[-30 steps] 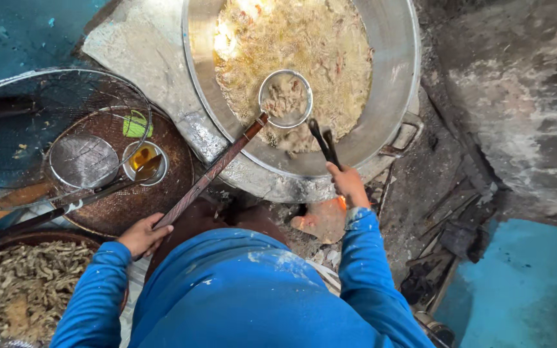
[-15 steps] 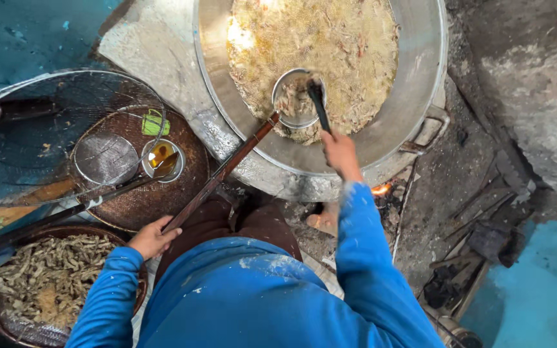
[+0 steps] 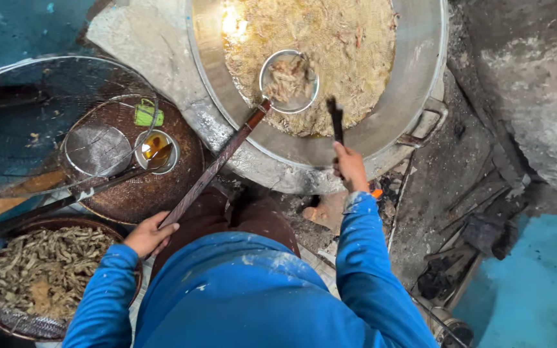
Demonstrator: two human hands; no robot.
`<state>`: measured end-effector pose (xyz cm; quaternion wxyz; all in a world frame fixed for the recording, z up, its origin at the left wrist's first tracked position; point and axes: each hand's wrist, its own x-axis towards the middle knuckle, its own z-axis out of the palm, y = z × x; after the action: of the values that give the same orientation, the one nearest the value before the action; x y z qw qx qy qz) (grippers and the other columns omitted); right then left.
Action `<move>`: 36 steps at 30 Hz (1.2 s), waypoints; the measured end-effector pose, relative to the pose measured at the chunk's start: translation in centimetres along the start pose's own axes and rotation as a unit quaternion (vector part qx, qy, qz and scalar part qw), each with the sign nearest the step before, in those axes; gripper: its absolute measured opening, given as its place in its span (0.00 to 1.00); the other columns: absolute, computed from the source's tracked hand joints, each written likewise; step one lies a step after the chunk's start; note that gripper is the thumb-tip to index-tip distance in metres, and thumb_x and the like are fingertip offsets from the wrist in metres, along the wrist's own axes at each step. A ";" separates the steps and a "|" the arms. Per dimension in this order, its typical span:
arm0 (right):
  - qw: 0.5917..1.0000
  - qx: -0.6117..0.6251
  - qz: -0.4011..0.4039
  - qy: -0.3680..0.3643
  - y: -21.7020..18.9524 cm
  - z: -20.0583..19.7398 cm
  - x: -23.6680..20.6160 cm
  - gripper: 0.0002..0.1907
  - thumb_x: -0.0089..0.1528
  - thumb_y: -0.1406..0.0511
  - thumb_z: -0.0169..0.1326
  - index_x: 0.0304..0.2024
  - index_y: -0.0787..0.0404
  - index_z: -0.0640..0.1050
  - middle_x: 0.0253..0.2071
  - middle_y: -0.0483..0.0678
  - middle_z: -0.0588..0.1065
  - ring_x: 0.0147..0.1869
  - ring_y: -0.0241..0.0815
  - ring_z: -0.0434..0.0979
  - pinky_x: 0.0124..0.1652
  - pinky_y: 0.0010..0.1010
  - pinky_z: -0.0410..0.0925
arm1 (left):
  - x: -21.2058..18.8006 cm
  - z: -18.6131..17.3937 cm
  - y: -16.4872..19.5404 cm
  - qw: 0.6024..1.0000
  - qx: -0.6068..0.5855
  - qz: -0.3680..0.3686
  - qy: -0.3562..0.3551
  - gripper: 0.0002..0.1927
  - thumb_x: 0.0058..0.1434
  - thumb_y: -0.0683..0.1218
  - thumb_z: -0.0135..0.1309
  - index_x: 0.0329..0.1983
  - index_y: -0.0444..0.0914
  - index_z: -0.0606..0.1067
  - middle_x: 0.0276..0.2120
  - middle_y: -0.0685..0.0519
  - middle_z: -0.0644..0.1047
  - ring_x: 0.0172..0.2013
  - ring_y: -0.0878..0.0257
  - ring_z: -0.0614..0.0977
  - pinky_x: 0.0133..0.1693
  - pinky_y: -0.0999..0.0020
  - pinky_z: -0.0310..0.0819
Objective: The person stands at a wood-fired wok of hot oil, stirring and turning batches of shredded food with a long skimmer and tongs, scooping cooked pieces out of the oil and transferring them into woven baskets beside the stove.
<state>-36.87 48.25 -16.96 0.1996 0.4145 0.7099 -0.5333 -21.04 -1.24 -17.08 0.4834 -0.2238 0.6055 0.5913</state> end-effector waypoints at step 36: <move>0.910 0.250 0.267 -0.197 -1.7 7.0 10.3 0.27 0.64 0.42 0.52 0.39 0.59 0.72 0.24 0.52 0.72 0.15 0.33 0.62 0.13 0.21 0.57 | 1.0 0.5 -2.9 0.996 -0.064 -0.061 0.030 0.21 0.64 0.47 0.56 0.60 0.41 0.71 0.15 0.52 0.70 0.10 0.64 0.67 0.14 0.66 0.59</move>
<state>-45.25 45.49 -25.90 0.3604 0.5116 0.3625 -0.6906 -18.88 -1.01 -19.27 0.4849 -0.3086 0.5659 0.5911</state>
